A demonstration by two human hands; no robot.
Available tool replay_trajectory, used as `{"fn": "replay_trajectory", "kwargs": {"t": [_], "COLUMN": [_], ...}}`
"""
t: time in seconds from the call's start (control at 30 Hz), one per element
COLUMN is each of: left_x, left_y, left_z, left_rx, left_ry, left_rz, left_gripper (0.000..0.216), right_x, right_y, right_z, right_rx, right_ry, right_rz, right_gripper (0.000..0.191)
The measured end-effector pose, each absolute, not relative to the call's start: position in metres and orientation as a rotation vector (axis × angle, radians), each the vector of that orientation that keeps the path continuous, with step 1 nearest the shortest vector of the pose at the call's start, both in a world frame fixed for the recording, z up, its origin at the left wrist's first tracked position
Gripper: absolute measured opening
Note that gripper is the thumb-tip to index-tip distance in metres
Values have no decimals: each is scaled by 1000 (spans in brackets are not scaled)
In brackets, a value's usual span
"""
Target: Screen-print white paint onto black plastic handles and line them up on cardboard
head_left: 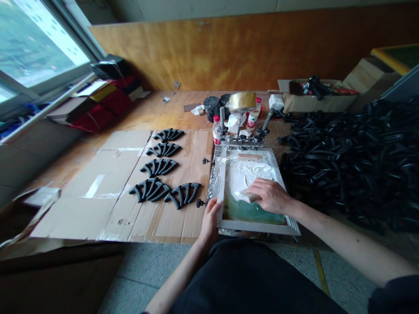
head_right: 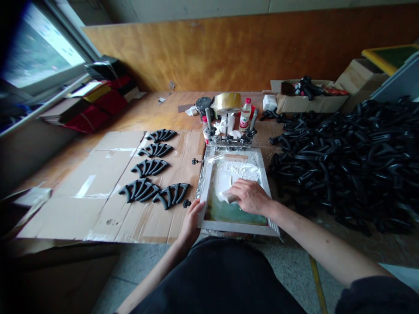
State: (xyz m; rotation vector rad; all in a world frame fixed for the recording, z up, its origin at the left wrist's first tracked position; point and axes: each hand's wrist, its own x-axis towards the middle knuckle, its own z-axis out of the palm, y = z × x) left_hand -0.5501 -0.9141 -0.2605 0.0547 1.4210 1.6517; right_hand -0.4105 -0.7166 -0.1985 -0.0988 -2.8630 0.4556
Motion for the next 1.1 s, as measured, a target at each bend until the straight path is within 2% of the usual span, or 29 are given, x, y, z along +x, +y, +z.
{"fn": "replay_trajectory", "kwargs": {"t": [0.1, 0.27, 0.4, 0.53, 0.7, 0.87, 1.0, 1.1], "left_x": [-557, -566, -570, -574, -574, -571, -570, -571], "left_y": [-917, -918, -917, -917, -917, -917, -918, -918], "left_z": [-277, -307, -310, -303, -297, -296, -299, -298], "left_rx": [210, 454, 544, 524, 413, 320, 435, 459], "left_ry": [1565, 1824, 1973, 2004, 1955, 1853, 1848, 1874], "left_rz": [1558, 1335, 1195, 1102, 1201, 1343, 1314, 1285], "left_gripper": [36, 42, 39, 35, 31, 30, 34, 36], "right_x": [-425, -461, -466, -438, -419, -435, -420, -417], "right_y": [-699, -688, -697, -709, -701, -702, -719, -717], "right_z": [-204, -235, -251, -255, -238, -238, -255, -250], "right_rx": [-321, -446, -353, -49, 227, -16, 54, 39], "right_ry": [-2777, -2745, -2835, -2888, -2935, -2864, -2822, -2855], "right_rz": [483, 308, 180, 223, 405, 360, 287, 377], "right_gripper": [5, 9, 14, 21, 24, 21, 26, 18]}}
